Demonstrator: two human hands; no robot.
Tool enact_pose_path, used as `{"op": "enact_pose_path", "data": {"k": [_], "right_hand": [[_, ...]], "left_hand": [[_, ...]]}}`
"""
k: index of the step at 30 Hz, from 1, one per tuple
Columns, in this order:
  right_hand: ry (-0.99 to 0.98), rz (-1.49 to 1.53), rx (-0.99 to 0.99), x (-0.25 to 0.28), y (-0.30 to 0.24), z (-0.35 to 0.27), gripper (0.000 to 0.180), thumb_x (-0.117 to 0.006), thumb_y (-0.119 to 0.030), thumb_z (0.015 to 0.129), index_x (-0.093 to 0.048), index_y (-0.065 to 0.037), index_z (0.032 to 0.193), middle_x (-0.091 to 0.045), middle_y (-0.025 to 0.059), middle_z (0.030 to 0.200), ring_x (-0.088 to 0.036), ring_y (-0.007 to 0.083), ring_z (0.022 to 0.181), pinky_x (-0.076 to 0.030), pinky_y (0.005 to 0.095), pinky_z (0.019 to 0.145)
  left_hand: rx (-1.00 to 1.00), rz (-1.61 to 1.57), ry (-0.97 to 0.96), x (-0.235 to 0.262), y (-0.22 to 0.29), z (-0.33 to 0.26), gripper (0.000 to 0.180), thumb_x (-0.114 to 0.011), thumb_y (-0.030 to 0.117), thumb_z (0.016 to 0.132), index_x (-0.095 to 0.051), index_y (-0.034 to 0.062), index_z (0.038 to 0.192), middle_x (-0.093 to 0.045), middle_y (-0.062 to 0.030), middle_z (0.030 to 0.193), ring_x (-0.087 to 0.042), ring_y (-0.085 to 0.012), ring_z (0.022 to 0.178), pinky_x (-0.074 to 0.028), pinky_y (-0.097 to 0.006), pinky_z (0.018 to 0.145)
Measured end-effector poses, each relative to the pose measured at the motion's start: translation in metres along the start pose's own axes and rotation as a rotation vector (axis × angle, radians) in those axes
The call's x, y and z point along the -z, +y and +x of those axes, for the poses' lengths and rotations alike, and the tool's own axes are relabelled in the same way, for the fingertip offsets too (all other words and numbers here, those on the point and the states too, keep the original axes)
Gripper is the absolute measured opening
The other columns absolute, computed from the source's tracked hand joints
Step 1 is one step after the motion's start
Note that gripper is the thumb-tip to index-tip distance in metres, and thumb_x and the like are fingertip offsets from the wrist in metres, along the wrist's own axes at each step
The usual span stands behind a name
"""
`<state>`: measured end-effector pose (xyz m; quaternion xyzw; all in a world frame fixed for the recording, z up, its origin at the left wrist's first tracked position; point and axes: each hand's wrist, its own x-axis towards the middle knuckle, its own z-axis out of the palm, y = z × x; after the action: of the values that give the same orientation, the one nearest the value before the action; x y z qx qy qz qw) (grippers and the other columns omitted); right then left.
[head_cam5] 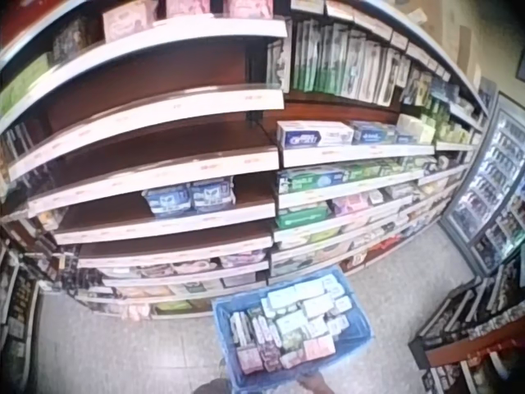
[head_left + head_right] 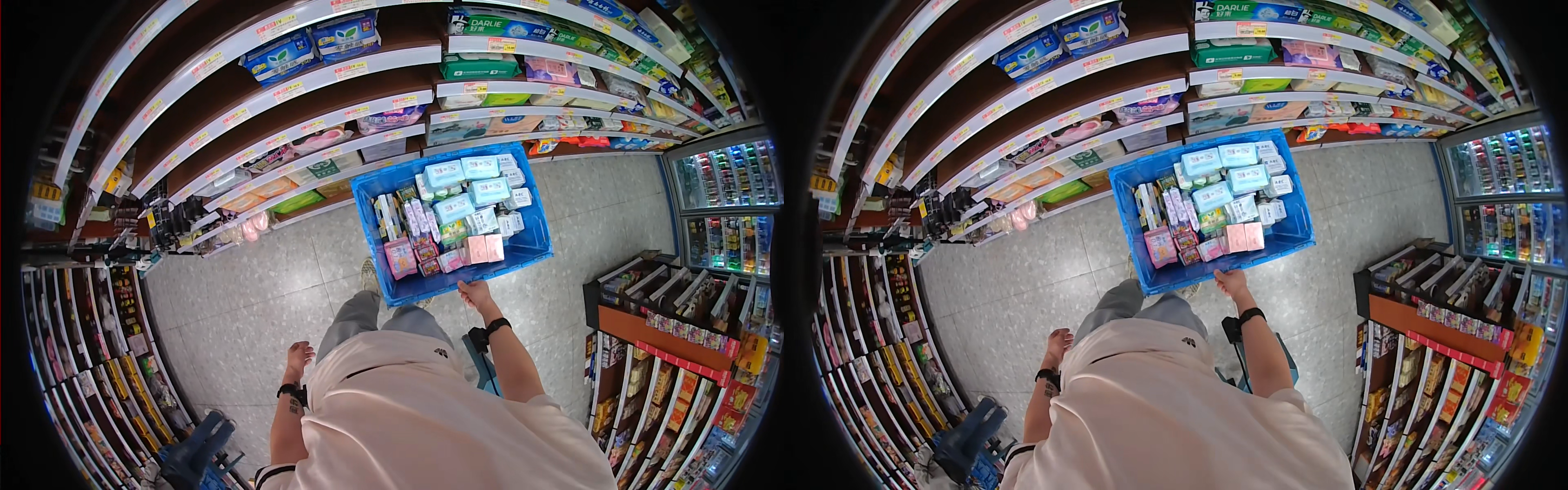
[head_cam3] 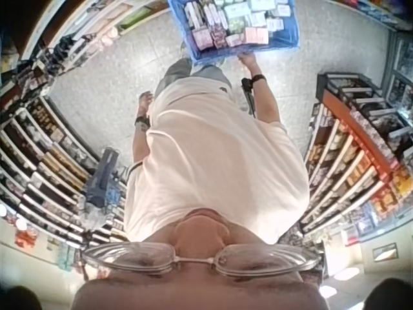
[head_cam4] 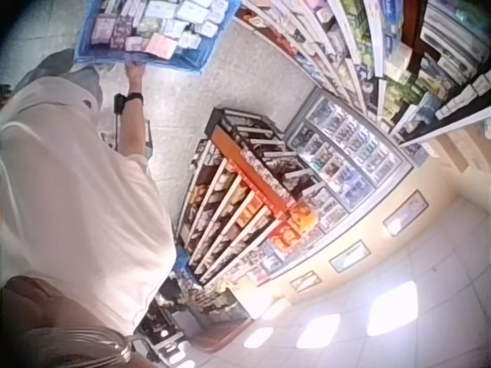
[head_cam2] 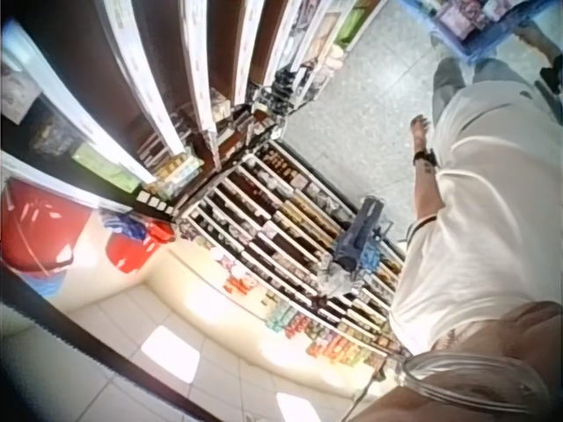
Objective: Organizing and stocking sanitary products on supermarket shelves.
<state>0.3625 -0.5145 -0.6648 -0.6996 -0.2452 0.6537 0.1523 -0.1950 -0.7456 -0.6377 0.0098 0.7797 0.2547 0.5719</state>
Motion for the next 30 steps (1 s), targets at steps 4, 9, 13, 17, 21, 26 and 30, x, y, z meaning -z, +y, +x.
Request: {"op": "enact_pose_path", "data": {"k": [4, 9, 13, 17, 21, 26, 30], "right_hand": [[-0.019, -0.008, -0.01, 0.001, -0.004, -0.003, 0.033, -0.075, -0.033, 0.087, -0.065, -0.006, 0.071, -0.057, 0.0011, 0.056, -0.048, 0.0089, 0.041, -0.032, 0.0232, 0.036], [-0.007, -0.049, -0.05, 0.001, -0.008, -0.003, 0.032, -0.075, -0.033, 0.087, -0.066, -0.006, 0.072, -0.057, 0.0007, 0.056, -0.048, 0.0086, 0.042, -0.031, 0.0228, 0.036], [-0.011, -0.038, -0.046, 0.001, -0.004, 0.001, 0.034, -0.076, -0.035, 0.086, -0.066, -0.006, 0.073, -0.058, 0.0002, 0.058, -0.048, 0.0082, 0.042, -0.031, 0.0222, 0.037], [-0.032, -0.03, -0.059, 0.004, -0.006, 0.0, 0.035, -0.077, -0.037, 0.085, -0.067, -0.006, 0.073, -0.059, 0.0002, 0.06, -0.048, 0.0075, 0.043, -0.031, 0.0218, 0.038], [-0.035, -0.029, -0.056, 0.004, -0.008, -0.003, 0.035, -0.077, -0.038, 0.086, -0.068, -0.006, 0.074, -0.059, 0.0004, 0.06, -0.048, 0.0073, 0.044, -0.032, 0.0215, 0.038], [-0.039, -0.034, -0.094, 0.006, -0.007, 0.002, 0.033, -0.077, -0.036, 0.084, -0.067, -0.008, 0.071, -0.06, 0.0007, 0.058, -0.049, 0.0079, 0.042, -0.033, 0.0229, 0.037], [-0.047, -0.02, -0.092, 0.007, -0.009, 0.0, 0.033, -0.078, -0.036, 0.083, -0.068, -0.007, 0.072, -0.06, 0.0007, 0.058, -0.048, 0.0077, 0.041, -0.032, 0.0225, 0.037]], "left_hand": [[0.015, -0.015, 0.018, 0.003, -0.002, 0.004, 0.028, -0.055, 0.02, 0.092, -0.058, 0.004, 0.114, -0.062, -0.0051, 0.085, -0.061, -0.0163, 0.067, -0.043, -0.028, 0.054], [0.006, -0.016, -0.013, 0.002, -0.004, 0.004, 0.027, -0.052, 0.019, 0.092, -0.058, 0.0038, 0.114, -0.061, -0.005, 0.083, -0.06, -0.0159, 0.067, -0.043, -0.027, 0.054], [0.018, -0.016, -0.003, -0.002, 0.0, -0.008, 0.027, -0.059, 0.022, 0.09, -0.058, 0.0053, 0.111, -0.06, -0.0045, 0.083, -0.058, -0.0153, 0.072, -0.044, -0.028, 0.059], [0.041, -0.01, 0.012, -0.005, -0.002, -0.011, 0.025, -0.058, 0.022, 0.091, -0.058, 0.0072, 0.111, -0.062, -0.0031, 0.082, -0.061, -0.0147, 0.069, -0.044, -0.027, 0.057], [0.059, -0.017, 0.015, -0.003, -0.01, -0.009, 0.024, -0.059, 0.023, 0.091, -0.059, 0.0084, 0.11, -0.063, -0.0027, 0.082, -0.061, -0.0146, 0.069, -0.043, -0.027, 0.057], [0.075, -0.024, 0.023, 0.001, -0.021, -0.004, 0.024, -0.06, 0.024, 0.091, -0.059, 0.0093, 0.11, -0.064, -0.0029, 0.083, -0.063, -0.0149, 0.07, -0.044, -0.028, 0.059], [0.076, -0.014, 0.021, 0.002, -0.022, -0.002, 0.024, -0.06, 0.025, 0.091, -0.059, 0.01, 0.11, -0.064, -0.0026, 0.084, -0.063, -0.0147, 0.07, -0.045, -0.03, 0.061]]}}
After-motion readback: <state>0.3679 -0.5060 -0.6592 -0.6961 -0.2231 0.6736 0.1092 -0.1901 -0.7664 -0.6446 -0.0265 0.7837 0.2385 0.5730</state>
